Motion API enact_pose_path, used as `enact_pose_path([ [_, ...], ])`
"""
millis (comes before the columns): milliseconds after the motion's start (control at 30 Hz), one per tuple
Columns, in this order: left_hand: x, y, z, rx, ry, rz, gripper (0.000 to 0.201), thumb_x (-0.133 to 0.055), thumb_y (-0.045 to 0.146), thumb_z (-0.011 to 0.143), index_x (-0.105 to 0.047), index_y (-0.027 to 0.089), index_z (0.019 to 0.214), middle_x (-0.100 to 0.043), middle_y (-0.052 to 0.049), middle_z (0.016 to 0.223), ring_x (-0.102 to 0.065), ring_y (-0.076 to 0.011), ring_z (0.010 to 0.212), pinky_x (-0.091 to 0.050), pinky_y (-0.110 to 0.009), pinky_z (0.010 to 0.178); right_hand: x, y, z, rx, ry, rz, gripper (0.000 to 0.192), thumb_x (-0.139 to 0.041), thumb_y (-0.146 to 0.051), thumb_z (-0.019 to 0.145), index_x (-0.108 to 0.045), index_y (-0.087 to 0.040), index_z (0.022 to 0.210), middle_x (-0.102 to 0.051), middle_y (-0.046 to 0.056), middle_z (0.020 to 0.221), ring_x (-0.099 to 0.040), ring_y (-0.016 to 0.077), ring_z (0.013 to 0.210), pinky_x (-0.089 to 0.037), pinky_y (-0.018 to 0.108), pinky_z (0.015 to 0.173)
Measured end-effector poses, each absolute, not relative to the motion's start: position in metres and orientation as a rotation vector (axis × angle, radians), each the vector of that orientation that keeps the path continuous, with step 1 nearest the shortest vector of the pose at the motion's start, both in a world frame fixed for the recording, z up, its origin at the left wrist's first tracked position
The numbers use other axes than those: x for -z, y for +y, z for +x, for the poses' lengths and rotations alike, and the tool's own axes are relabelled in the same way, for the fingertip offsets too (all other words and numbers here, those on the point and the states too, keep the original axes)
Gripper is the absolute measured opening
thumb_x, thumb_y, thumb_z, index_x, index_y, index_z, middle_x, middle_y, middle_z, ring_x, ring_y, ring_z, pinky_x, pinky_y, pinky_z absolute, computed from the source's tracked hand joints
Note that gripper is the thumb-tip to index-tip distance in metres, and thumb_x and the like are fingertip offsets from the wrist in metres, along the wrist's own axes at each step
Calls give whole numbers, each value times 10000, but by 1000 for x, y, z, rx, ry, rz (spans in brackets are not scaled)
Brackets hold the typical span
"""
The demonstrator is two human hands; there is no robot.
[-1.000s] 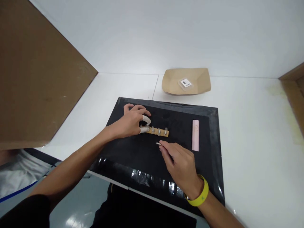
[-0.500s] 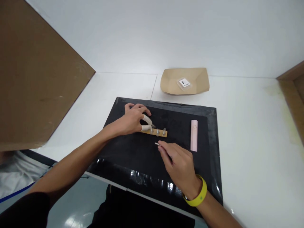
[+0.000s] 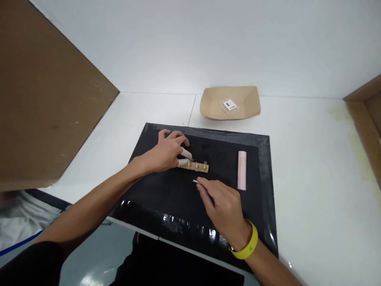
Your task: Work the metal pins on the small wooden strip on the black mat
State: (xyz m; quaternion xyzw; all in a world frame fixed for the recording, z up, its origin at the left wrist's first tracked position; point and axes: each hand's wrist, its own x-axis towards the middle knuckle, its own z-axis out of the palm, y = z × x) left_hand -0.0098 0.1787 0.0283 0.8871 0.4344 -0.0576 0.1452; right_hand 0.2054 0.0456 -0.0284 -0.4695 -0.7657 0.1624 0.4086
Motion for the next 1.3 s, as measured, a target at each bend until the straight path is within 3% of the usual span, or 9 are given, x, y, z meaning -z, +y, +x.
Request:
enact_pose_path([
  [300,-31,190,-9,118,1252,2392,176,-689,150,783,-827,232,855,-720,-79,1248,-538,-319,1274,-237,-537,1090,29,47,204,-418,-1919,-1180,166,-639,-152,1037,-734,-158,1173,-813,23,957,-778,142,806,-609,278,762],
  [433,-38,208,-18,38,1214,2295,124,-716,287,850,-838,305,864,-761,-18,1241,-595,-298,1262,-256,-530,1111,29,46,205,-443,-1902,-1191,179,-628,-167,1042,-745,-182,1176,-821,34,972,-784,156,801,-629,288,755],
  [600,-42,213,-48,-185,1300,2215,115,-735,342,860,-826,275,839,-780,-38,1251,-657,-310,1216,-247,-589,1154,29,47,206,-448,-1894,-1198,180,-637,-174,1037,-747,-183,1179,-820,29,967,-786,155,807,-638,285,771],
  [700,-34,192,-70,-327,1409,2144,114,-740,348,881,-814,262,891,-781,-49,1243,-675,-293,1206,-294,-582,1158,29,47,205,-439,-1902,-1205,175,-644,-172,1034,-747,-178,1176,-819,30,966,-786,152,814,-634,274,786],
  [900,-9,108,-86,-932,1497,1904,96,-744,313,923,-762,232,875,-771,-69,1152,-697,-234,1123,-498,-453,1057,30,48,209,-434,-1916,-1196,173,-633,-202,1043,-763,-191,1156,-823,24,955,-795,149,824,-636,247,778],
  [1067,-6,50,-60,-1416,1534,1625,26,-730,215,929,-730,231,907,-748,-84,1160,-687,-231,1117,-532,-447,1039,22,55,206,-513,-1766,-1302,201,-656,-320,1027,-798,-197,1102,-819,23,849,-769,154,666,-637,246,640],
  [1200,-21,22,-37,-1580,1465,1651,88,-730,166,933,-722,252,917,-741,-67,1154,-646,-241,1185,-499,-477,1092,-21,42,189,-583,-1500,-1353,190,-671,-329,1015,-784,-195,1088,-801,17,776,-704,130,540,-579,211,483],
  [1233,-26,17,-33,-1607,1446,1678,106,-731,154,934,-716,258,921,-737,-59,1153,-641,-241,1191,-484,-493,1110,-36,34,186,-531,-1520,-1308,173,-640,-292,1034,-780,-214,1101,-795,1,757,-692,116,521,-567,193,473],
  [1300,-36,6,-28,-1657,1417,1754,137,-735,133,930,-708,267,938,-733,-46,1136,-633,-247,1196,-462,-525,1133,-63,16,182,-495,-1956,-986,189,-612,-290,1052,-799,-285,1078,-811,-20,807,-744,118,613,-626,198,598],
])
